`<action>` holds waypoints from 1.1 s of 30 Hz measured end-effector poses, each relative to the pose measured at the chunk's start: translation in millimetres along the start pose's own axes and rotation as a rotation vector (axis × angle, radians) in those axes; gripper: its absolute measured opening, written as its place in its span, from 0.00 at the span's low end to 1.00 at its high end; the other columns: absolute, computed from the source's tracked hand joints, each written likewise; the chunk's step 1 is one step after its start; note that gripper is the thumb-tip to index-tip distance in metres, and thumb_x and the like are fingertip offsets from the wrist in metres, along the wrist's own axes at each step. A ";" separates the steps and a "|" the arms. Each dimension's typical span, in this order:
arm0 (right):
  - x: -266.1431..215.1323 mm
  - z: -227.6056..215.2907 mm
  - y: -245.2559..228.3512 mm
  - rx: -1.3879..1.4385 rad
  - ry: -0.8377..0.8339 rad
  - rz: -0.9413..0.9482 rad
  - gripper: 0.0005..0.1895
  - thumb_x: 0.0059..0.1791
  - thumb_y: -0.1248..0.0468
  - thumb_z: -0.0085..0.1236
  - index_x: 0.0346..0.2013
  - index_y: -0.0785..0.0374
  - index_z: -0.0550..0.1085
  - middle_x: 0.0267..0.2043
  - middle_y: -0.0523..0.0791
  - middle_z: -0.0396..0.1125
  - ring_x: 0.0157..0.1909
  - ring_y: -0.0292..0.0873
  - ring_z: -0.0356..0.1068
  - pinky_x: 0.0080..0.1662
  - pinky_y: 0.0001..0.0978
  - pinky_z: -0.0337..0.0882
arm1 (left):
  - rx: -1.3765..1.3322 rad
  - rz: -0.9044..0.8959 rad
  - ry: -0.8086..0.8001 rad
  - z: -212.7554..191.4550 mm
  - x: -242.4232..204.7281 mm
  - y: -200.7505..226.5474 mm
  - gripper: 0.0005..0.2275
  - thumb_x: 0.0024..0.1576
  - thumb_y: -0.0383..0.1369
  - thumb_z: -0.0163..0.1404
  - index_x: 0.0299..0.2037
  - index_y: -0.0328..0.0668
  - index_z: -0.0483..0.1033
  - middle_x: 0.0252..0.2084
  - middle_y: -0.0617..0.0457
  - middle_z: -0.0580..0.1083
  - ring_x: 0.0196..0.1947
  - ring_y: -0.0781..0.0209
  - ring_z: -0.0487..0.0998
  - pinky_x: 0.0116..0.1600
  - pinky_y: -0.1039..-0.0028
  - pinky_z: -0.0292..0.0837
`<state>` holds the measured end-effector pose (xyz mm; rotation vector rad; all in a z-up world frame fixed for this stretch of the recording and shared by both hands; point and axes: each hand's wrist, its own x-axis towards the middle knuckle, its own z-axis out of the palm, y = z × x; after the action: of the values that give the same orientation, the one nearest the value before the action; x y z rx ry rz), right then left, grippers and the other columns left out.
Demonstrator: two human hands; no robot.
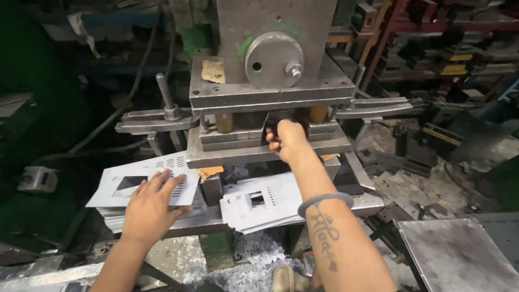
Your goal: Operating an industrial stamping press to process and stack sheet metal components.
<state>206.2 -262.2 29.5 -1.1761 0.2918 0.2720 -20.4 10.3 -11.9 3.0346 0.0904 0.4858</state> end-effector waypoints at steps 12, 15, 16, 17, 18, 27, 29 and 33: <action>-152.8 -74.8 92.6 0.186 -0.091 -0.258 0.07 0.52 0.64 0.52 0.30 0.64 0.71 0.26 0.45 0.69 0.21 0.36 0.61 0.24 0.27 0.61 | -0.042 0.133 -0.011 -5.0 -5.2 -19.4 0.36 0.47 0.41 0.59 0.70 0.58 0.62 0.71 0.46 0.60 0.71 0.47 0.58 0.71 0.61 0.51; -160.5 -103.3 136.9 0.174 -0.001 -0.166 0.07 0.51 0.63 0.53 0.31 0.64 0.71 0.27 0.46 0.70 0.22 0.37 0.62 0.24 0.28 0.61 | -0.033 0.178 -0.069 -8.3 -16.1 -33.3 0.36 0.47 0.30 0.54 0.72 0.55 0.61 0.72 0.50 0.61 0.72 0.51 0.59 0.70 0.65 0.54; -154.3 -113.5 154.4 0.123 0.019 -0.106 0.10 0.51 0.60 0.54 0.32 0.65 0.73 0.27 0.46 0.70 0.22 0.36 0.62 0.24 0.28 0.61 | 0.006 0.195 -0.048 -8.4 -21.7 -39.2 0.33 0.49 0.27 0.52 0.70 0.53 0.63 0.70 0.51 0.64 0.69 0.53 0.63 0.69 0.66 0.58; -147.6 -123.0 171.4 0.076 0.040 -0.050 0.13 0.52 0.57 0.55 0.33 0.66 0.74 0.27 0.45 0.70 0.22 0.36 0.62 0.24 0.28 0.60 | 0.047 0.216 -0.026 -9.5 -24.9 -45.2 0.31 0.50 0.24 0.50 0.68 0.52 0.65 0.69 0.53 0.67 0.67 0.55 0.67 0.68 0.67 0.63; -148.8 -123.4 178.6 0.079 0.036 -0.046 0.13 0.52 0.57 0.55 0.33 0.66 0.74 0.27 0.45 0.70 0.22 0.36 0.62 0.24 0.28 0.60 | 0.052 0.214 -0.028 -16.5 -29.7 -45.7 0.31 0.50 0.24 0.50 0.68 0.52 0.65 0.69 0.53 0.67 0.67 0.55 0.67 0.68 0.67 0.63; -160.1 -113.8 202.4 -0.166 -0.121 0.117 0.20 0.53 0.49 0.53 0.36 0.65 0.77 0.27 0.43 0.70 0.22 0.34 0.64 0.23 0.25 0.58 | -0.236 -0.145 0.503 -69.5 -14.1 -15.6 0.18 0.65 0.30 0.49 0.67 0.48 0.70 0.55 0.43 0.77 0.50 0.46 0.81 0.54 0.63 0.77; -158.9 -119.1 214.5 -0.180 -0.134 0.138 0.20 0.53 0.49 0.52 0.37 0.64 0.77 0.28 0.43 0.70 0.22 0.34 0.64 0.23 0.25 0.58 | -0.303 -0.042 0.519 -50.8 -6.9 -29.2 0.23 0.61 0.31 0.52 0.67 0.36 0.66 0.58 0.36 0.74 0.56 0.42 0.77 0.59 0.62 0.73; -152.3 -136.9 235.7 -0.189 -0.127 0.181 0.19 0.53 0.50 0.52 0.37 0.64 0.76 0.28 0.44 0.71 0.22 0.35 0.64 0.22 0.26 0.58 | -0.008 0.130 0.435 -1.6 -23.0 -40.3 0.33 0.51 0.39 0.56 0.67 0.30 0.63 0.63 0.33 0.71 0.60 0.41 0.72 0.62 0.61 0.67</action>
<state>-31.0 -313.3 -167.0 -1.3141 0.2651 0.5401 -44.6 49.0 -20.6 2.8812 -0.0887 1.1441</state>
